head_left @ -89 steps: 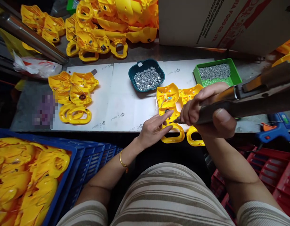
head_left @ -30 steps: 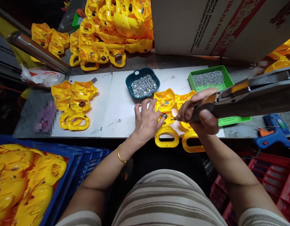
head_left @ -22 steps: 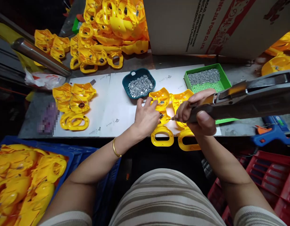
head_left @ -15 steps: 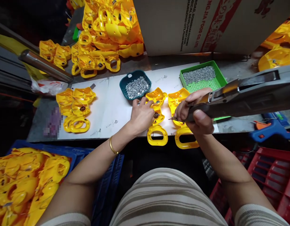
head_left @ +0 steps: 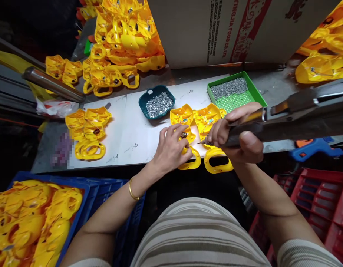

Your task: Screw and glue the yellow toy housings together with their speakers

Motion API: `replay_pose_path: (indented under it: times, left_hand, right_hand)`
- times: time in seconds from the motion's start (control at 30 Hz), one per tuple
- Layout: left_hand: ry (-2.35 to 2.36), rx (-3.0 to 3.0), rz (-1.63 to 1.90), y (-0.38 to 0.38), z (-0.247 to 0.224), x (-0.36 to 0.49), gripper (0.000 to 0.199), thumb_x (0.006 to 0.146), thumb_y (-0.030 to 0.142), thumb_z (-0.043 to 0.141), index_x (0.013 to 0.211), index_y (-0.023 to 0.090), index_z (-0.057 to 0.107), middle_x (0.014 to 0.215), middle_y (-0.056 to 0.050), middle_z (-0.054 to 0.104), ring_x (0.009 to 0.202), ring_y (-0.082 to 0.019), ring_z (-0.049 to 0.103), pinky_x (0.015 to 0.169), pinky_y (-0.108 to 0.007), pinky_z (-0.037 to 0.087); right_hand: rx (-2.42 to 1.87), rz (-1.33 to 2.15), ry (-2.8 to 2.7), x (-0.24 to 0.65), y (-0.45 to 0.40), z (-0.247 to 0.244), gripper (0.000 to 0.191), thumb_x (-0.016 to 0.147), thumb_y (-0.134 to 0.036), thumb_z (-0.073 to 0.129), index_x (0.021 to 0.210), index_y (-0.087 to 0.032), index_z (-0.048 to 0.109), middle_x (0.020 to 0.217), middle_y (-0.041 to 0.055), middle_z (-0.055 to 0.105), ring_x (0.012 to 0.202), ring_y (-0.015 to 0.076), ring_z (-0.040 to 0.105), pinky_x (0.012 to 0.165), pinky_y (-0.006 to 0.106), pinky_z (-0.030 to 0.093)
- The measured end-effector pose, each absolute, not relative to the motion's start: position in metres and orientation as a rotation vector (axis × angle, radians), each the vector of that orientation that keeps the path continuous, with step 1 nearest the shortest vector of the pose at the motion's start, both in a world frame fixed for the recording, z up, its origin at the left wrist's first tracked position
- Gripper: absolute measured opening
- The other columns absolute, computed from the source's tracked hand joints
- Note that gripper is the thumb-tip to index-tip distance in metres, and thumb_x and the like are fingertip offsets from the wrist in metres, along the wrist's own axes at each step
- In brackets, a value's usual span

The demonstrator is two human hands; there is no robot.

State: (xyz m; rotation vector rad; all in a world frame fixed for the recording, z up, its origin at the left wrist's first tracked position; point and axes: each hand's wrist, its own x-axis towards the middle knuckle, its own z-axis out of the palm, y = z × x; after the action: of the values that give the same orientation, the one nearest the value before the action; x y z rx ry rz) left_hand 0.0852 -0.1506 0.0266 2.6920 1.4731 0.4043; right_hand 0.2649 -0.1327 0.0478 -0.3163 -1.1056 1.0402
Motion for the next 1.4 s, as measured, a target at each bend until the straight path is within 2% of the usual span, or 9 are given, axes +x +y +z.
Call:
replay_pose_path:
  times: [0.3, 0.5, 0.57, 0.67, 0.73, 0.87, 1.0, 1.23, 1.4]
  left_hand:
    - [1.458, 2.528, 0.620, -0.166, 0.014, 0.093, 0.008, 0.076, 0.022, 0.066, 0.069, 0.020, 0.070, 0.130, -0.009, 0.062, 0.122, -0.031, 0.049, 0.098, -0.048, 0.040]
    - [1.470, 2.477, 0.661, -0.168, 0.009, 0.090, 0.015, 0.079, 0.028, 0.069, 0.066, 0.021, 0.068, 0.125, -0.007, 0.065, 0.119, -0.029, 0.051, 0.096, -0.045, 0.040]
    - [1.527, 2.480, 0.650, -0.170, 0.008, 0.088, 0.016, 0.076, 0.036, 0.074, 0.078, 0.021, 0.071, 0.126, -0.008, 0.064, 0.118, -0.031, 0.050, 0.095, -0.047, 0.038]
    - [1.528, 2.523, 0.676, -0.174, 0.004, 0.084, 0.039, 0.075, 0.041, 0.078, 0.108, 0.022, 0.070, 0.130, -0.012, 0.061, 0.117, -0.031, 0.049, 0.094, -0.046, 0.036]
    - [1.468, 2.549, 0.720, -0.177, 0.000, 0.082, 0.034, 0.080, 0.037, 0.075, 0.111, 0.025, 0.069, 0.126, -0.010, 0.063, 0.114, -0.029, 0.049, 0.092, -0.044, 0.036]
    - [1.392, 2.515, 0.790, -0.179, -0.006, 0.080, 0.013, 0.090, 0.030, 0.065, 0.098, 0.025, 0.073, 0.108, -0.005, 0.071, 0.103, -0.023, 0.052, 0.088, -0.041, 0.036]
    - [1.385, 2.446, 0.824, -0.182, -0.009, 0.082, 0.015, 0.092, 0.030, 0.061, 0.098, 0.022, 0.073, 0.096, -0.004, 0.072, 0.093, -0.021, 0.053, 0.084, -0.039, 0.037]
    - [1.329, 2.234, 0.993, -0.191, -0.013, 0.089, 0.018, 0.095, 0.024, 0.057, 0.101, 0.016, 0.072, 0.098, -0.008, 0.071, 0.090, -0.018, 0.053, 0.083, -0.035, 0.046]
    - [1.306, 2.207, 1.022, -0.192, -0.013, 0.091, 0.017, 0.095, 0.022, 0.056, 0.101, 0.015, 0.071, 0.097, -0.008, 0.070, 0.089, -0.017, 0.054, 0.082, -0.033, 0.048]
  right_hand:
    - [-0.329, 1.101, -1.190, 0.256, -0.140, 0.042, 0.025, 0.085, -0.049, 0.058, 0.095, -0.029, 0.049, 0.048, -0.0098, 0.045, 0.033, 0.0109, 0.041, 0.039, 0.027, 0.039]
    - [-0.357, 1.094, -1.139, 0.251, -0.141, 0.041, 0.021, 0.083, -0.044, 0.061, 0.095, -0.028, 0.054, 0.049, -0.0089, 0.045, 0.035, 0.0103, 0.041, 0.037, 0.025, 0.039]
    - [-0.358, 1.100, -1.126, 0.251, -0.141, 0.043, 0.020, 0.083, -0.043, 0.062, 0.094, -0.028, 0.056, 0.049, -0.0084, 0.046, 0.035, 0.0110, 0.041, 0.037, 0.025, 0.039]
    - [-0.320, 1.115, -1.117, 0.253, -0.141, 0.045, 0.017, 0.083, -0.039, 0.061, 0.095, -0.028, 0.059, 0.050, -0.0077, 0.048, 0.036, 0.0113, 0.043, 0.038, 0.026, 0.041]
    - [-0.278, 1.130, -1.135, 0.255, -0.140, 0.044, 0.016, 0.084, -0.036, 0.059, 0.097, -0.027, 0.061, 0.052, -0.0070, 0.049, 0.038, 0.0117, 0.045, 0.040, 0.027, 0.043]
    - [-0.233, 1.156, -1.191, 0.257, -0.139, 0.042, 0.018, 0.086, -0.036, 0.059, 0.101, -0.026, 0.060, 0.055, -0.0060, 0.051, 0.040, 0.0120, 0.048, 0.041, 0.026, 0.044]
    - [-0.236, 1.129, -1.171, 0.256, -0.142, 0.046, 0.018, 0.085, -0.034, 0.059, 0.100, -0.025, 0.062, 0.054, -0.0055, 0.051, 0.039, 0.0121, 0.048, 0.041, 0.027, 0.043]
    - [-0.346, 1.111, -1.215, 0.259, -0.143, 0.051, 0.019, 0.085, -0.045, 0.061, 0.095, -0.028, 0.058, 0.051, -0.0081, 0.048, 0.036, 0.0112, 0.045, 0.044, 0.028, 0.046]
    - [-0.286, 1.113, -1.193, 0.258, -0.140, 0.044, 0.017, 0.084, -0.042, 0.062, 0.094, -0.028, 0.060, 0.049, -0.0069, 0.048, 0.036, 0.0127, 0.045, 0.041, 0.030, 0.044]
